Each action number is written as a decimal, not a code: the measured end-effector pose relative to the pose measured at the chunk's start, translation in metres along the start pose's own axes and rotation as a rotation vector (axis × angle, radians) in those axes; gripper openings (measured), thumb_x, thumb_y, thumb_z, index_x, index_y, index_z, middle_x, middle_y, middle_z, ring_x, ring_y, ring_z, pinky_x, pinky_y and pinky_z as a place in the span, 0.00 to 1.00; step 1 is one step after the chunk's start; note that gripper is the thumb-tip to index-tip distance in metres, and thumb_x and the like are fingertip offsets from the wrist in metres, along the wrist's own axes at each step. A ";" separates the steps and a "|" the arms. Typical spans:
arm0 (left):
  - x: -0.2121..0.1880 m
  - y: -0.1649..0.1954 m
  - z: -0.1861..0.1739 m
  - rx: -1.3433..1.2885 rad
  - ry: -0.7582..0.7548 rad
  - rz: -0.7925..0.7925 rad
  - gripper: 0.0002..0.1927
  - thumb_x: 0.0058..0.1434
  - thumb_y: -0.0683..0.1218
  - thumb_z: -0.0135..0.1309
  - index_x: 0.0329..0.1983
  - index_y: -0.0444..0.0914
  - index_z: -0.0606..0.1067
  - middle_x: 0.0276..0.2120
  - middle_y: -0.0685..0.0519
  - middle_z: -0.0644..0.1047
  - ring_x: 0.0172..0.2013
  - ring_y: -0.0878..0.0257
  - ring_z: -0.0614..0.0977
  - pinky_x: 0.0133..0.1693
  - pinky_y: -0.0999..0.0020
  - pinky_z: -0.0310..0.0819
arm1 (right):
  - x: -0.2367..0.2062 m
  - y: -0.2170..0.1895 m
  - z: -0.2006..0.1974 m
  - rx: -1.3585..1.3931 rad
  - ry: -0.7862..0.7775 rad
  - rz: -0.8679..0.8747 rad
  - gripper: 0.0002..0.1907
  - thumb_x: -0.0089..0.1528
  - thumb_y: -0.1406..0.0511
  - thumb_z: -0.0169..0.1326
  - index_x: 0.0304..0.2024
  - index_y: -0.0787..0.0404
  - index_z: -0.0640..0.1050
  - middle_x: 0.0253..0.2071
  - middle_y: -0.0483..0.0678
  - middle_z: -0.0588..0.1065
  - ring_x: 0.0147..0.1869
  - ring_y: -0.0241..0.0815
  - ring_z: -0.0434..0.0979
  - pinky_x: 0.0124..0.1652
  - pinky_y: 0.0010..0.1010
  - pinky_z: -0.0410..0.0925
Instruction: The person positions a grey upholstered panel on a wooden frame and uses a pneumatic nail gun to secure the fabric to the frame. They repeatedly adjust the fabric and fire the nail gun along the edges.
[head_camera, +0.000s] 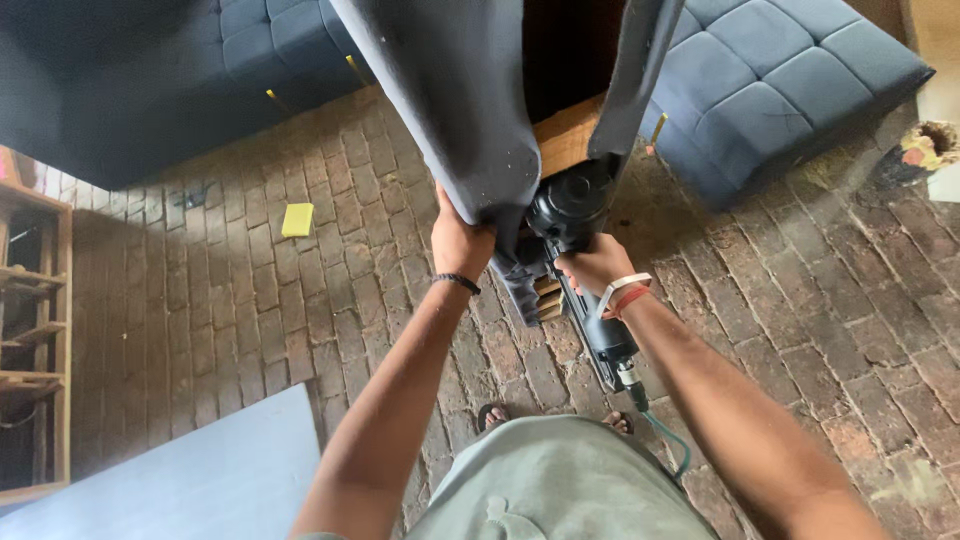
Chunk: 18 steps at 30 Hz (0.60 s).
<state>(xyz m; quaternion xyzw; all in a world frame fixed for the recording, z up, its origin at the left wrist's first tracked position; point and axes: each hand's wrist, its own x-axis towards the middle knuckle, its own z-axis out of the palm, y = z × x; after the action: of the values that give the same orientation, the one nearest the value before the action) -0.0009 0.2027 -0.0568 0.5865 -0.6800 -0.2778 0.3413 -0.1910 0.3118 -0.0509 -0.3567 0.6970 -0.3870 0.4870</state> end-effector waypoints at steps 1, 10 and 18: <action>0.000 0.000 0.001 -0.014 0.022 0.032 0.52 0.49 0.39 0.58 0.76 0.45 0.47 0.43 0.34 0.81 0.45 0.35 0.82 0.46 0.48 0.78 | 0.005 -0.002 0.002 0.007 -0.003 0.007 0.05 0.56 0.70 0.58 0.26 0.65 0.76 0.22 0.47 0.74 0.23 0.38 0.73 0.24 0.32 0.67; -0.005 0.011 0.000 -0.008 -0.009 0.041 0.54 0.48 0.39 0.57 0.76 0.45 0.46 0.42 0.34 0.81 0.45 0.34 0.82 0.45 0.48 0.78 | 0.088 -0.037 0.019 0.088 -0.029 0.110 0.07 0.65 0.65 0.53 0.33 0.63 0.77 0.26 0.50 0.77 0.23 0.39 0.74 0.23 0.33 0.68; -0.010 0.025 -0.008 0.003 -0.050 0.004 0.56 0.48 0.38 0.60 0.77 0.46 0.43 0.42 0.35 0.81 0.44 0.36 0.82 0.45 0.49 0.78 | 0.099 -0.070 0.009 -0.197 -0.095 0.249 0.11 0.69 0.59 0.48 0.39 0.60 0.75 0.30 0.46 0.75 0.25 0.37 0.71 0.25 0.31 0.66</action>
<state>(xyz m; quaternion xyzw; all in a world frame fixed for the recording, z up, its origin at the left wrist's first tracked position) -0.0092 0.2168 -0.0334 0.5786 -0.6897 -0.2909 0.3239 -0.2005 0.1920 -0.0307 -0.3316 0.7466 -0.2360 0.5263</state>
